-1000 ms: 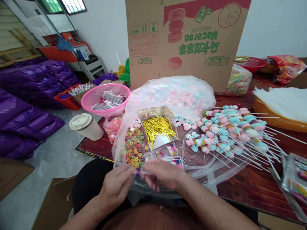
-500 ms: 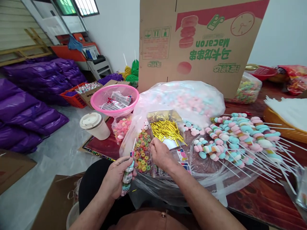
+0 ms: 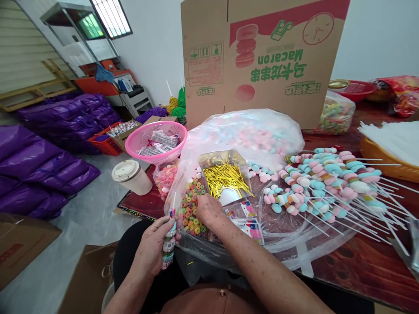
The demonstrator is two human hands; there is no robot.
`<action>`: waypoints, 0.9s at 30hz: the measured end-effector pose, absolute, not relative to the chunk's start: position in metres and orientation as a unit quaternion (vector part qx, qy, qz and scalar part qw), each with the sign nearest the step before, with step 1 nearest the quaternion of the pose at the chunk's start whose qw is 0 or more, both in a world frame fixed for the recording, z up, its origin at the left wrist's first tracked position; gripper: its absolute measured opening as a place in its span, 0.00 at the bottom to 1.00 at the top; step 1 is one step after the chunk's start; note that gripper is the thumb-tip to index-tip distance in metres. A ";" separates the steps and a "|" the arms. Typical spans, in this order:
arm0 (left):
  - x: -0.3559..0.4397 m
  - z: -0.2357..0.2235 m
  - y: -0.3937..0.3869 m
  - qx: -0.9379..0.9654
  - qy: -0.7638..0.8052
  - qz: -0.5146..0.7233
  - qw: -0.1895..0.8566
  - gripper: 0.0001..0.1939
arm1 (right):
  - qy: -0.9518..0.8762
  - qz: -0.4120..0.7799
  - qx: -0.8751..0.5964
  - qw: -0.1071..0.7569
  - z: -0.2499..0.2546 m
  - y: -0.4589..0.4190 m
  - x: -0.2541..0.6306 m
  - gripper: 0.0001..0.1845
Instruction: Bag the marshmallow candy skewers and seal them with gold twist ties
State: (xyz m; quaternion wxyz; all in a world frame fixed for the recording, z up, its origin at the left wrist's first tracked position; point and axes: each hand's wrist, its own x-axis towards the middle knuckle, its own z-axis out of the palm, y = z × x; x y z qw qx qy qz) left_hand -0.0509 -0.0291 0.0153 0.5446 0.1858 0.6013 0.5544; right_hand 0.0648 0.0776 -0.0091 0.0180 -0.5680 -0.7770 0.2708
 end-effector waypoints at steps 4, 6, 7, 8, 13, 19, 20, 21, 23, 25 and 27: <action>-0.049 0.013 -0.024 0.178 0.591 0.542 0.570 0.13 | -0.773 0.283 -0.560 0.096 -0.006 0.073 0.089 0.09; -0.045 0.013 -0.020 0.172 0.586 0.538 0.581 0.13 | -0.764 0.302 -0.557 0.125 -0.001 0.069 0.100 0.09; -0.043 0.013 -0.018 0.169 0.584 0.537 0.585 0.13 | -0.760 0.311 -0.555 0.135 0.001 0.067 0.104 0.09; -0.040 0.013 -0.016 0.165 0.581 0.538 0.588 0.13 | -0.754 0.331 -0.548 0.144 0.003 0.063 0.107 0.10; -0.032 0.019 -0.006 0.154 0.545 0.548 0.616 0.15 | -0.730 0.450 -0.488 0.166 0.012 0.044 0.110 0.11; -0.035 0.017 -0.005 0.142 0.561 0.581 0.573 0.13 | -0.740 0.290 -0.601 0.080 0.004 0.064 0.091 0.11; -0.036 0.015 -0.007 0.140 0.567 0.580 0.569 0.13 | -0.736 0.292 -0.608 0.064 0.000 0.070 0.084 0.11; -0.037 0.013 -0.009 0.137 0.572 0.580 0.564 0.13 | -0.732 0.294 -0.613 0.048 -0.003 0.076 0.077 0.09; -0.040 0.010 -0.014 0.135 0.578 0.583 0.556 0.13 | -0.725 0.301 -0.619 0.023 -0.010 0.084 0.066 0.07; -0.045 0.008 -0.017 0.142 0.575 0.586 0.554 0.12 | -0.728 0.308 -0.612 0.020 -0.015 0.087 0.062 0.06; -0.050 0.007 -0.019 0.155 0.570 0.581 0.560 0.12 | -0.741 0.314 -0.592 0.043 -0.016 0.086 0.068 0.06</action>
